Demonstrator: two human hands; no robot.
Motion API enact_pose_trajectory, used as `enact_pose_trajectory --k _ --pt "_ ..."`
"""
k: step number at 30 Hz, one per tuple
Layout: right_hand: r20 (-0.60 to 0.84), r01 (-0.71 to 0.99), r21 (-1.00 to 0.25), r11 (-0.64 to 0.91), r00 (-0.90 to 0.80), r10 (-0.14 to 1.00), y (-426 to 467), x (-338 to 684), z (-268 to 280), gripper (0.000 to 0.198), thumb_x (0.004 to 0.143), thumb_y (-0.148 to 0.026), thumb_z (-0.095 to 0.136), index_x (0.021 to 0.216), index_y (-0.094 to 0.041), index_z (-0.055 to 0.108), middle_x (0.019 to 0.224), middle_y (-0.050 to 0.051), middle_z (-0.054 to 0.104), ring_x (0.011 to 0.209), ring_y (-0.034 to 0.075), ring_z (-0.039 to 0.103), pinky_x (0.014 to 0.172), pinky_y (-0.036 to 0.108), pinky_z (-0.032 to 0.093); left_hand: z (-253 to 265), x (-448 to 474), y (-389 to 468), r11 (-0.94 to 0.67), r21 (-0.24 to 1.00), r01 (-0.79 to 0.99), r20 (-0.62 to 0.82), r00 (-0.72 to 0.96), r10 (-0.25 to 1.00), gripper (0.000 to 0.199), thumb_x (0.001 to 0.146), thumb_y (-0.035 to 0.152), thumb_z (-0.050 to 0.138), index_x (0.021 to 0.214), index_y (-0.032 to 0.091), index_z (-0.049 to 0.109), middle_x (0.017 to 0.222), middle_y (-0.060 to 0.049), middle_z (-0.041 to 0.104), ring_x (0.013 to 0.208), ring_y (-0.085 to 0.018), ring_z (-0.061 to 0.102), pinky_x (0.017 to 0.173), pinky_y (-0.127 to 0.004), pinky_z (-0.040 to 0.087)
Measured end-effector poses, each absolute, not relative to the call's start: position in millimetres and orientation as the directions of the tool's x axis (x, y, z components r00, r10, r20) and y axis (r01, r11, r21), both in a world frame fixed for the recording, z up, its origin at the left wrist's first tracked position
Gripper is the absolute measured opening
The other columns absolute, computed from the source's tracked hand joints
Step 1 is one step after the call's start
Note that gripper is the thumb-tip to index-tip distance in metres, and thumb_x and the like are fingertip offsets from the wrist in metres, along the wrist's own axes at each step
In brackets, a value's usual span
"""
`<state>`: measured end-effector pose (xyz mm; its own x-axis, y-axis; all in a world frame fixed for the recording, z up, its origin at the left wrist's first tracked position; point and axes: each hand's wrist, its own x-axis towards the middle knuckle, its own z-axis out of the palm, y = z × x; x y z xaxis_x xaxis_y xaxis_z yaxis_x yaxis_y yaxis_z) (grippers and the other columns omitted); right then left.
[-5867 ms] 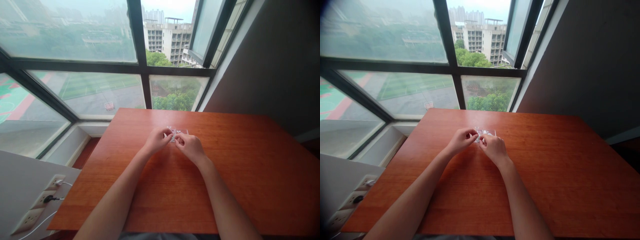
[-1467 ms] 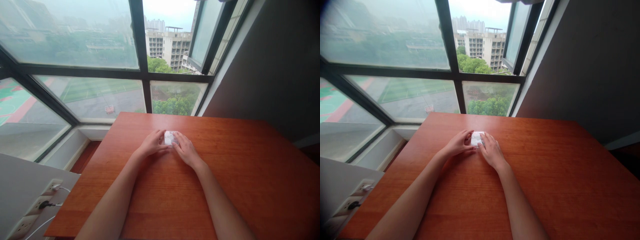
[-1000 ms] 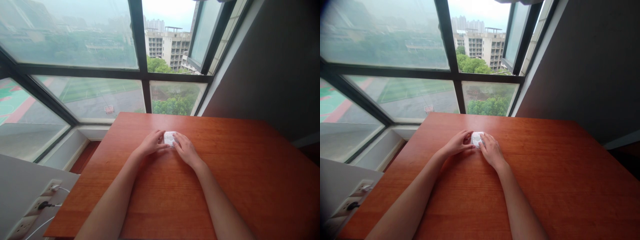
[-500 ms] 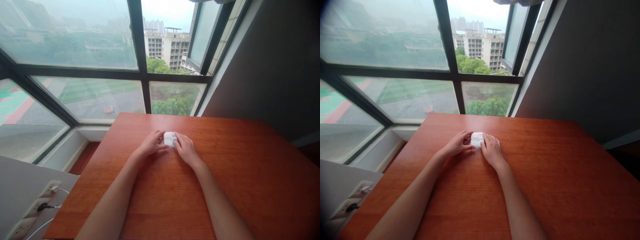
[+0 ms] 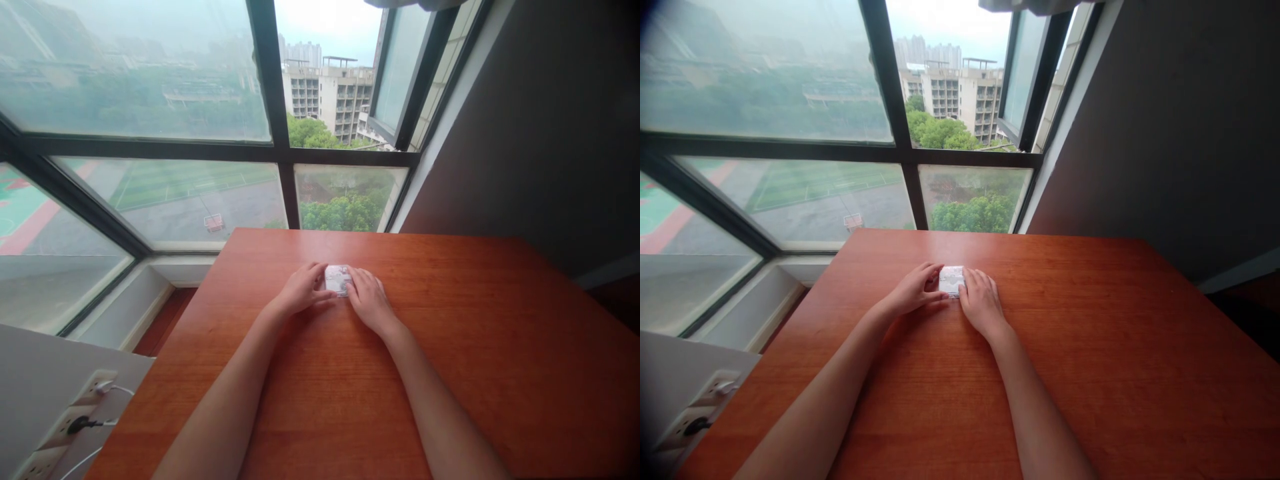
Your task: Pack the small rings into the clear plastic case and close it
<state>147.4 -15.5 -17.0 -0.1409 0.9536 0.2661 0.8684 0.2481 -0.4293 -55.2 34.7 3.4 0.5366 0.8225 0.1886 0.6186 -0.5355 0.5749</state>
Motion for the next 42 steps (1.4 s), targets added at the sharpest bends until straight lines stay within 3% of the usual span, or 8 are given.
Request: enact_pose_trajectory --k 6,13,17,25,34,42 --pt "0.296 0.849 -0.458 0.263 -0.133 0.946 -15 149 -16 0.044 0.095 -0.029 0.038 0.136 -0.018 0.048 0.132 0.011 0.058 0.123 0.025 0.048 0.105 0.043 0.033 7 -54 32 -0.535 0.549 0.642 0.190 0.527 0.828 0.058 0.074 0.051 0.071 0.121 0.021 0.057 0.095 -0.005 0.061 0.082 -0.020 0.058 0.074 -0.030 0.046" --pt "0.308 0.793 -0.591 0.149 0.051 0.950 -14 149 -17 0.027 0.088 -0.022 0.043 0.112 -0.019 0.055 0.108 0.009 0.066 0.102 0.024 0.059 0.094 0.038 0.042 3 -38 23 -0.438 0.491 0.754 0.228 0.374 0.899 0.065 0.076 0.055 0.068 0.129 0.021 0.051 0.124 -0.011 0.061 0.111 -0.029 0.057 0.093 -0.039 0.043" --pt "0.331 0.824 -0.544 0.157 0.039 0.943 -21 139 -16 0.031 0.077 -0.020 0.054 0.108 -0.019 0.052 0.110 0.010 0.064 0.105 0.026 0.056 0.097 0.039 0.039 3 -37 22 -0.411 0.498 0.764 0.216 0.349 0.912 0.066 0.074 0.060 0.067 0.126 0.021 0.053 0.122 -0.011 0.063 0.112 -0.029 0.057 0.093 -0.039 0.044" --pt "0.378 0.878 -0.457 0.143 0.046 0.925 -23 127 -16 0.038 0.079 -0.046 0.063 0.103 -0.020 0.051 0.105 0.010 0.063 0.101 0.027 0.055 0.091 0.039 0.039 2 -48 30 -0.356 0.676 0.645 0.135 0.367 0.920 0.050 0.086 0.051 0.056 0.126 0.020 0.058 0.111 -0.008 0.069 0.092 -0.022 0.064 0.080 -0.032 0.051" --pt "0.383 0.826 -0.562 0.027 0.232 0.894 -12 147 -18 0.033 0.074 -0.045 0.063 0.095 -0.022 0.051 0.096 0.008 0.063 0.093 0.026 0.056 0.080 0.034 0.043 -3 -44 26 -0.374 0.615 0.694 0.265 0.265 0.927 0.033 0.088 0.042 0.053 0.110 0.019 0.063 0.111 -0.007 0.066 0.087 -0.019 0.064 0.077 -0.031 0.051" --pt "0.440 0.792 -0.552 -0.259 0.541 0.717 1 206 -19 0.034 0.075 -0.040 0.060 0.099 -0.020 0.049 0.101 0.013 0.063 0.096 0.030 0.055 0.083 0.037 0.040 -5 -44 26 -0.401 0.600 0.692 0.262 0.304 0.916 0.022 0.087 0.031 0.053 0.102 0.021 0.066 0.107 -0.005 0.064 0.076 -0.015 0.063 0.070 -0.028 0.050"
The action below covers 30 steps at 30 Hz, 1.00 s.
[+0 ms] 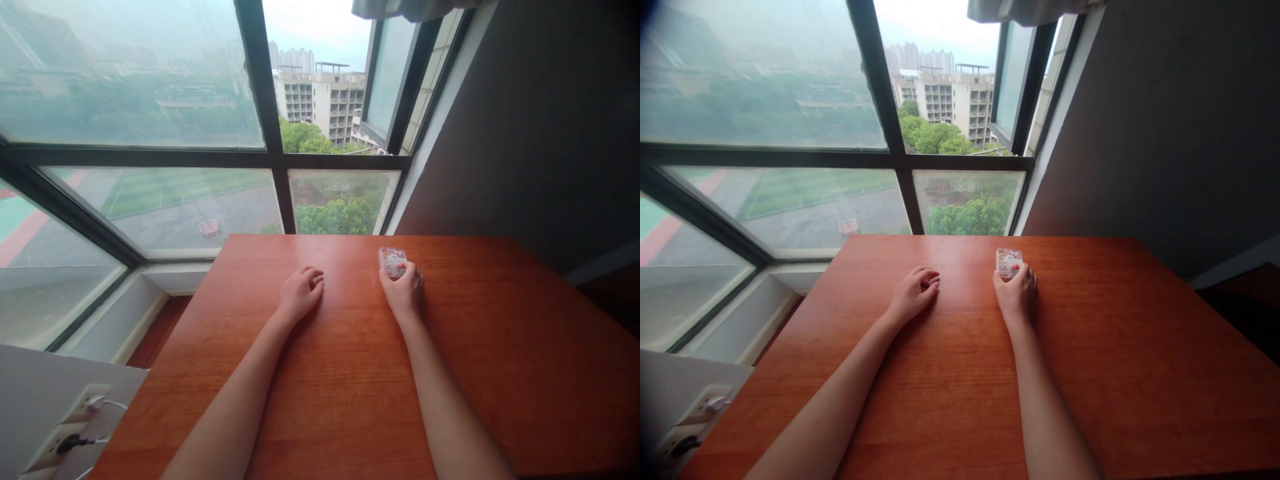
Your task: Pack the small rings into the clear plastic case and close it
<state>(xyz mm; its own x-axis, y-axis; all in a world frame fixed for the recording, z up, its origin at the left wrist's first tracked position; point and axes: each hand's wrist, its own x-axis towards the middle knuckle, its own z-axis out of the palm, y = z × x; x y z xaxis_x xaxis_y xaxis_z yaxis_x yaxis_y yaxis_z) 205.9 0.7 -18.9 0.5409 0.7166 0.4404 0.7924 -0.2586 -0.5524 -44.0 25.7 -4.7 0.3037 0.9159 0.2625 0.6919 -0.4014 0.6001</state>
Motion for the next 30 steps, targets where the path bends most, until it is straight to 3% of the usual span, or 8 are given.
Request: enact_pose_trajectory --k 4,13,30 --pt "0.444 0.789 -0.529 -0.313 0.572 0.690 0.7 215.6 -19.4 0.031 0.074 -0.038 0.059 0.098 -0.020 0.050 0.101 0.014 0.062 0.097 0.030 0.054 0.081 0.037 0.039 -3.5 -44.1 24.9 -0.407 0.604 0.686 0.265 0.308 0.914 0.022 0.087 0.032 0.052 0.100 0.021 0.066 0.108 -0.005 0.064 0.076 -0.015 0.063 0.070 -0.027 0.049" --pt "0.360 0.836 -0.444 -0.324 0.497 0.789 -1.8 213.8 -22.7 0.025 0.075 -0.037 0.060 0.093 -0.021 0.052 0.099 0.012 0.063 0.097 0.029 0.054 0.080 0.037 0.038 -4.1 -43.5 24.9 -0.406 0.607 0.683 0.269 0.305 0.914 0.020 0.087 0.032 0.053 0.099 0.022 0.066 0.106 -0.004 0.065 0.076 -0.015 0.063 0.069 -0.027 0.049" --pt "0.356 0.819 -0.479 -0.315 0.509 0.784 -2.2 213.2 -22.7 0.025 0.075 -0.034 0.062 0.094 -0.021 0.054 0.108 0.011 0.060 0.098 0.026 0.054 0.081 0.034 0.039 -4.5 -43.9 24.6 -0.409 0.611 0.678 0.270 0.307 0.913 0.019 0.086 0.031 0.054 0.096 0.022 0.067 0.106 -0.004 0.065 0.077 -0.015 0.062 0.068 -0.026 0.049"
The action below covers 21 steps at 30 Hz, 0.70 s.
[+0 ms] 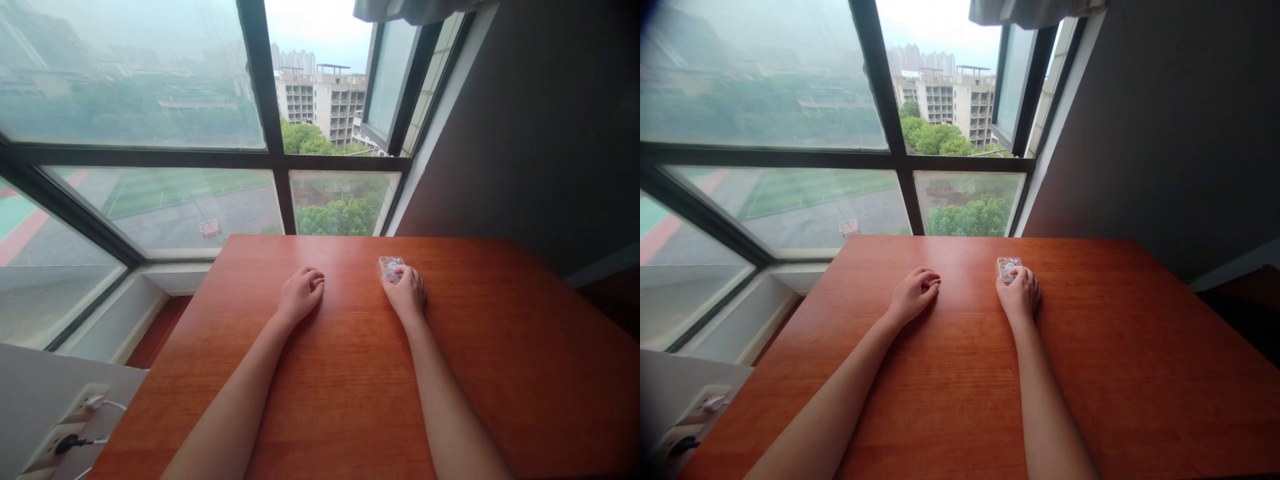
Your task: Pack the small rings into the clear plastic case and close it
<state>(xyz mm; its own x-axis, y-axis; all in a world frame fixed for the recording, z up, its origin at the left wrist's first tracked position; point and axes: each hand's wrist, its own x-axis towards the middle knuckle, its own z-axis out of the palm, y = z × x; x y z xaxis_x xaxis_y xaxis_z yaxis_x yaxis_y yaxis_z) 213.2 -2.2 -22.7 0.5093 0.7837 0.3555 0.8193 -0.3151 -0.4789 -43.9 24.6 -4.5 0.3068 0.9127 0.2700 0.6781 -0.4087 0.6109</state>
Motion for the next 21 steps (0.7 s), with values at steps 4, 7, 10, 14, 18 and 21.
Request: enact_pose_trajectory --k 4,7,10,14,18,21 --pt "0.348 0.813 -0.481 -0.328 0.521 0.780 -1 214 -24 0.025 0.075 -0.035 0.061 0.094 -0.021 0.054 0.108 0.009 0.060 0.099 0.026 0.054 0.082 0.034 0.039 -6 -43 25 -0.416 0.603 0.681 0.284 0.304 0.909 0.018 0.086 0.029 0.054 0.095 0.021 0.067 0.105 -0.004 0.065 0.075 -0.014 0.062 0.068 -0.025 0.048" --pt "0.350 0.809 -0.493 -0.320 0.520 0.779 -1 215 -25 0.025 0.074 -0.035 0.060 0.094 -0.021 0.054 0.108 0.010 0.061 0.099 0.027 0.054 0.083 0.035 0.039 -6 -43 26 -0.418 0.600 0.682 0.288 0.303 0.908 0.018 0.086 0.029 0.054 0.095 0.022 0.067 0.105 -0.003 0.065 0.075 -0.014 0.062 0.068 -0.025 0.048" --pt "0.390 0.811 -0.510 -0.287 0.516 0.763 -2 213 -25 0.029 0.074 -0.036 0.061 0.097 -0.021 0.054 0.111 0.012 0.061 0.103 0.029 0.053 0.087 0.038 0.039 -6 -43 25 -0.415 0.599 0.685 0.286 0.301 0.910 0.018 0.086 0.029 0.054 0.095 0.022 0.067 0.105 -0.003 0.066 0.075 -0.014 0.062 0.068 -0.024 0.048" --pt "0.521 0.830 -0.525 -0.190 0.490 0.699 -2 207 -19 0.034 0.074 -0.034 0.060 0.104 -0.019 0.056 0.126 0.015 0.055 0.115 0.032 0.048 0.096 0.045 0.037 -6 -43 25 -0.414 0.593 0.690 0.284 0.301 0.910 0.018 0.087 0.029 0.053 0.095 0.022 0.067 0.106 -0.003 0.065 0.075 -0.014 0.063 0.067 -0.024 0.048" --pt "0.610 0.851 -0.524 -0.016 0.389 0.690 -2 197 -14 0.031 0.076 -0.027 0.057 0.106 -0.019 0.058 0.123 0.013 0.059 0.115 0.031 0.051 0.100 0.046 0.035 -5 -43 25 -0.413 0.595 0.689 0.280 0.304 0.911 0.018 0.086 0.029 0.054 0.095 0.022 0.067 0.106 -0.002 0.065 0.075 -0.013 0.062 0.068 -0.024 0.048" --pt "0.619 0.816 -0.557 0.154 0.285 0.732 -2 187 -14 0.028 0.078 -0.022 0.053 0.105 -0.018 0.058 0.111 0.012 0.064 0.109 0.028 0.055 0.098 0.043 0.040 -6 -43 25 -0.410 0.593 0.693 0.277 0.303 0.912 0.017 0.086 0.029 0.054 0.095 0.022 0.067 0.105 -0.002 0.065 0.075 -0.013 0.062 0.067 -0.024 0.048"
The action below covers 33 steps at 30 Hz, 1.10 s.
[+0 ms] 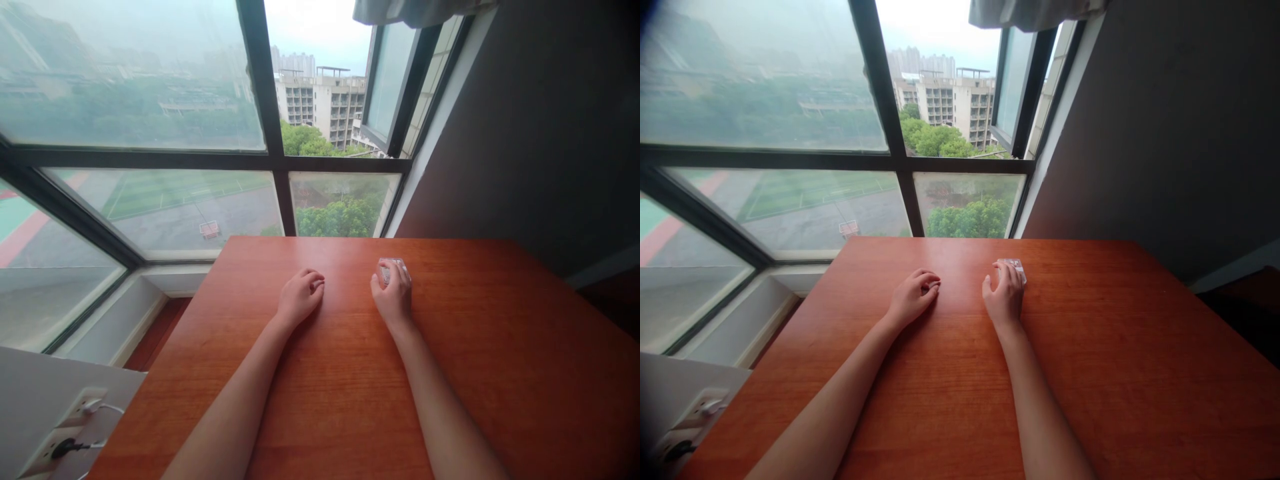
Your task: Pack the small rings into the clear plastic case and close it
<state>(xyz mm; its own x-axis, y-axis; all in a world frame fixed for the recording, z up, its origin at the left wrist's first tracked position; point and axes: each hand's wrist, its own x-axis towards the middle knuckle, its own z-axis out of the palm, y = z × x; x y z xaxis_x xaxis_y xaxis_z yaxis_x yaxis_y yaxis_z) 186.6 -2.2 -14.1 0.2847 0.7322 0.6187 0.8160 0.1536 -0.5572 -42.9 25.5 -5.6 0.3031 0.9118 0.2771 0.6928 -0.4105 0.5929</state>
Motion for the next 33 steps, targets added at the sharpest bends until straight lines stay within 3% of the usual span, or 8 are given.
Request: enact_pose_trajectory --k 5,13,21,27,33 --pt "0.570 0.725 -0.615 0.309 0.139 0.810 -7 169 -14 0.023 0.081 -0.016 0.047 0.097 -0.019 0.063 0.096 0.008 0.068 0.093 0.024 0.061 0.088 0.038 0.048 -6 -42 25 -0.406 0.588 0.700 0.277 0.298 0.914 0.017 0.086 0.029 0.054 0.095 0.023 0.067 0.105 -0.001 0.065 0.075 -0.013 0.062 0.067 -0.024 0.048" --pt "0.482 0.612 -0.694 0.380 0.003 0.876 -16 147 -10 0.023 0.080 -0.012 0.048 0.094 -0.021 0.065 0.091 0.004 0.069 0.078 0.017 0.063 0.070 0.028 0.051 -5 -43 25 -0.421 0.575 0.701 0.288 0.309 0.907 0.018 0.087 0.029 0.054 0.096 0.023 0.068 0.105 -0.003 0.065 0.076 -0.014 0.062 0.068 -0.024 0.049" --pt "0.384 0.628 -0.653 0.424 -0.207 0.900 -22 138 -6 0.026 0.084 -0.016 0.053 0.107 -0.023 0.062 0.099 0.003 0.069 0.084 0.017 0.062 0.080 0.030 0.050 -3 -42 24 -0.430 0.574 0.697 0.285 0.322 0.903 0.018 0.086 0.026 0.053 0.095 0.023 0.068 0.106 -0.003 0.065 0.082 -0.015 0.063 0.068 -0.023 0.050" --pt "0.366 0.648 -0.593 0.478 -0.312 0.877 -23 138 -4 0.015 0.084 -0.014 0.055 0.093 -0.022 0.064 0.098 0.005 0.067 0.095 0.019 0.058 0.088 0.032 0.048 -3 -42 23 -0.433 0.570 0.698 0.291 0.322 0.901 0.018 0.086 0.026 0.053 0.095 0.023 0.068 0.106 -0.003 0.065 0.084 -0.015 0.063 0.070 -0.024 0.050" --pt "0.365 0.652 -0.581 0.487 -0.326 0.872 -24 138 -3 0.017 0.084 -0.012 0.055 0.094 -0.022 0.065 0.099 0.005 0.066 0.096 0.019 0.058 0.089 0.033 0.048 -2 -42 23 -0.430 0.572 0.699 0.293 0.315 0.903 0.017 0.086 0.026 0.053 0.095 0.023 0.068 0.105 -0.003 0.066 0.084 -0.016 0.063 0.070 -0.025 0.050"
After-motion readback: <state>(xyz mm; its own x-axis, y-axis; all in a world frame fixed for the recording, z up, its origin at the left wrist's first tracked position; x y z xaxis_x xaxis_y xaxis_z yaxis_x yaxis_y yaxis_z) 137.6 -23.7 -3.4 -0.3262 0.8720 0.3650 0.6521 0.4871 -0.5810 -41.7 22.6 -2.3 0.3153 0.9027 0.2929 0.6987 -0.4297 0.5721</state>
